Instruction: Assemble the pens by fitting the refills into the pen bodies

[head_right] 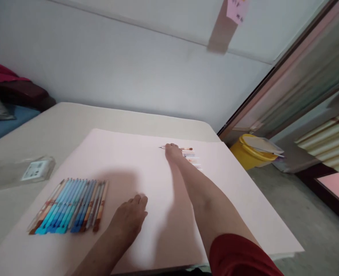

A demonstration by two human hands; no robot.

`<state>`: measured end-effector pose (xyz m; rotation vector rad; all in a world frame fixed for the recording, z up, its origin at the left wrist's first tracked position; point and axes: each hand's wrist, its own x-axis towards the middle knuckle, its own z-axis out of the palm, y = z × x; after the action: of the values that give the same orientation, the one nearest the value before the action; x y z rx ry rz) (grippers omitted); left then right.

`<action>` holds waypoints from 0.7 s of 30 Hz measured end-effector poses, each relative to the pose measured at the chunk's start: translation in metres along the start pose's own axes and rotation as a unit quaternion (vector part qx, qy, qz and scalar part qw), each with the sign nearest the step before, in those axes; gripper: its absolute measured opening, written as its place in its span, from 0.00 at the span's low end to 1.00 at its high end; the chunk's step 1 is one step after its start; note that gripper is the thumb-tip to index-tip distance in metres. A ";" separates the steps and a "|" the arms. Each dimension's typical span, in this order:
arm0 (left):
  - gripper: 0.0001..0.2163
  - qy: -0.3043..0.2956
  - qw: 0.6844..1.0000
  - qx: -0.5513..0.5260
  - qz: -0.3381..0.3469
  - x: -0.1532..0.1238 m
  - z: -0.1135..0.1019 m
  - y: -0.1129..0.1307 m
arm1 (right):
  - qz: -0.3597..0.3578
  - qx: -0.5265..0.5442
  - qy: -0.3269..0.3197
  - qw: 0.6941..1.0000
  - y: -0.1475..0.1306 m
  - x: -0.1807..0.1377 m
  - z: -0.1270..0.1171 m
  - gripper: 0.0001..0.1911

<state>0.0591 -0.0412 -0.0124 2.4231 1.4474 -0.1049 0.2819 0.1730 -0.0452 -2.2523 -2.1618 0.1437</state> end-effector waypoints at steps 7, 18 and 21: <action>0.16 -0.031 0.999 -0.006 -0.010 0.002 0.008 -0.001 | -0.007 -0.011 -0.012 1.000 0.000 0.000 0.004 0.17; 0.10 0.003 0.999 -0.028 0.018 -0.004 0.006 -0.005 | -0.072 -0.012 -0.021 0.997 -0.048 -0.142 0.015 0.17; 0.10 -0.006 0.999 -0.030 0.021 -0.008 0.003 -0.006 | -0.071 -0.001 -0.007 0.997 -0.064 -0.186 0.020 0.16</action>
<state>0.0504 -0.0468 -0.0150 2.3984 1.3749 -0.0657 0.2090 -0.0103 -0.0501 -2.0959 -2.3207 0.1557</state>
